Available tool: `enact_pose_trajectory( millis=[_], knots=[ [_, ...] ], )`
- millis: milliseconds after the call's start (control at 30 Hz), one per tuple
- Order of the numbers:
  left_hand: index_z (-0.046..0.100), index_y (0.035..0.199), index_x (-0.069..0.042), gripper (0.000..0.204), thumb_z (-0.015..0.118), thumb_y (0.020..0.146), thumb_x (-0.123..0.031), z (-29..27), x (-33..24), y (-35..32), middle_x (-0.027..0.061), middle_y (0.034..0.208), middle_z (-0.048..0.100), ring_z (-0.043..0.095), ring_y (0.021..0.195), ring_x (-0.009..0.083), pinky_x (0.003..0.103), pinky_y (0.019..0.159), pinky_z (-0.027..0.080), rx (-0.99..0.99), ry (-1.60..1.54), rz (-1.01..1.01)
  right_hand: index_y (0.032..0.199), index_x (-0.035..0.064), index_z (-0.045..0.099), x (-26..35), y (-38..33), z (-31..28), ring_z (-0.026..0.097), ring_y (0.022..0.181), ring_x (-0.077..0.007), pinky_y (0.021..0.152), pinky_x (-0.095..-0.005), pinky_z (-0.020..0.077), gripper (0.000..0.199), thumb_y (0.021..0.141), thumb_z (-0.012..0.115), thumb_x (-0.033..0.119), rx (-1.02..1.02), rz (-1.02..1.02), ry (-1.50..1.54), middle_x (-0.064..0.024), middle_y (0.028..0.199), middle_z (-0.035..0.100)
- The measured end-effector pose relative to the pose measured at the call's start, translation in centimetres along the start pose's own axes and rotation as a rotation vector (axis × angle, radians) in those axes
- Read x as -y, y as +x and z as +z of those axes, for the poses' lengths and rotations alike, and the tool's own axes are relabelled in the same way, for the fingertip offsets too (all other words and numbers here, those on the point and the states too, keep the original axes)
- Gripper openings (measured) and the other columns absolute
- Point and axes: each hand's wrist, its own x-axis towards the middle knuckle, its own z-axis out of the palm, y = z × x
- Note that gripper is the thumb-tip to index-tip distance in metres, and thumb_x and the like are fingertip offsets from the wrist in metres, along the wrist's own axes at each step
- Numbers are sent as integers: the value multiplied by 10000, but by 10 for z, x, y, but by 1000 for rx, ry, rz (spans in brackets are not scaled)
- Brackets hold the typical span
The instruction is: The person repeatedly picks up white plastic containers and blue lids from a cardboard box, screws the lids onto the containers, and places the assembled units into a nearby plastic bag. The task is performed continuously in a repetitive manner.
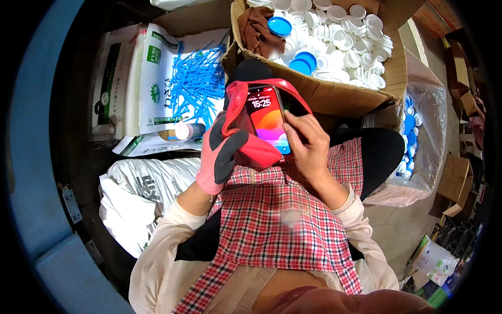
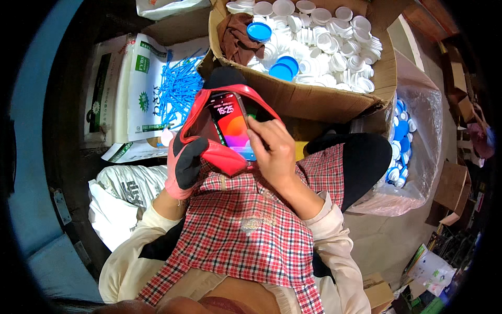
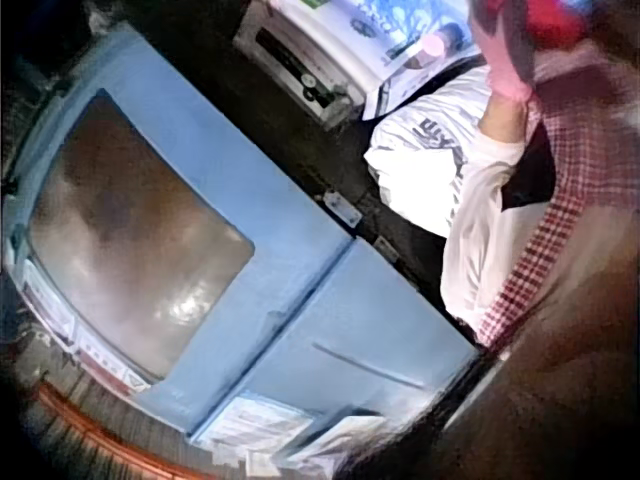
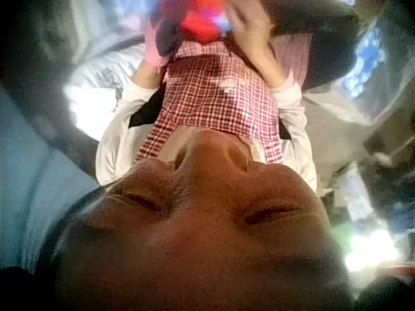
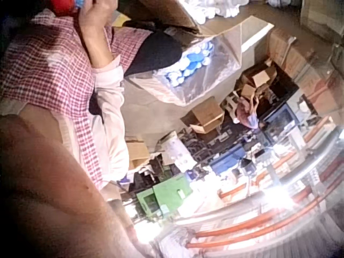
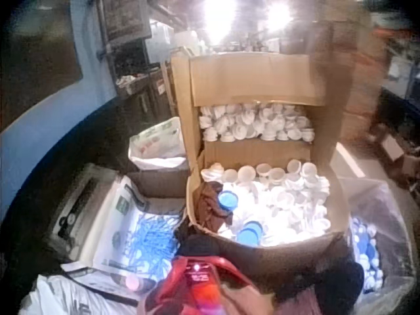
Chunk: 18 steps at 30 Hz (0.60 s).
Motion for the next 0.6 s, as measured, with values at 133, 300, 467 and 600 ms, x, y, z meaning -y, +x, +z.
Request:
enact_pose_trajectory(
  millis=[133,300,467,600],
  knots=[
    [599,1102,27,334,657,815,-133,11,-12,3,45,1057,530,516,996,145,281,904,404,45,-64,-62,1037,-19,688,-9,-1,-4,620,740,-211,687,-287,481,223,816,660,4,29,184,145,-128,814,658],
    [594,1103,28,330,648,821,-135,11,-8,4,44,1033,533,520,969,139,278,892,406,63,2,-9,1058,-12,687,-18,-10,-1,630,776,-158,706,-256,487,224,839,664,27,16,338,315,-113,861,674],
    [593,1120,25,335,638,823,-123,6,-6,6,41,1055,551,531,987,140,285,904,411,82,-17,-33,1061,-11,685,-23,-13,3,637,791,-158,711,-260,490,223,844,669,41,7,389,375,-116,881,676],
    [596,1144,10,359,631,802,-94,-9,-12,10,101,1149,584,556,1050,190,320,924,427,206,546,465,1022,-17,683,-6,2,-5,636,771,-285,715,-331,503,198,832,637,14,102,160,82,-158,854,660]
  ],
)
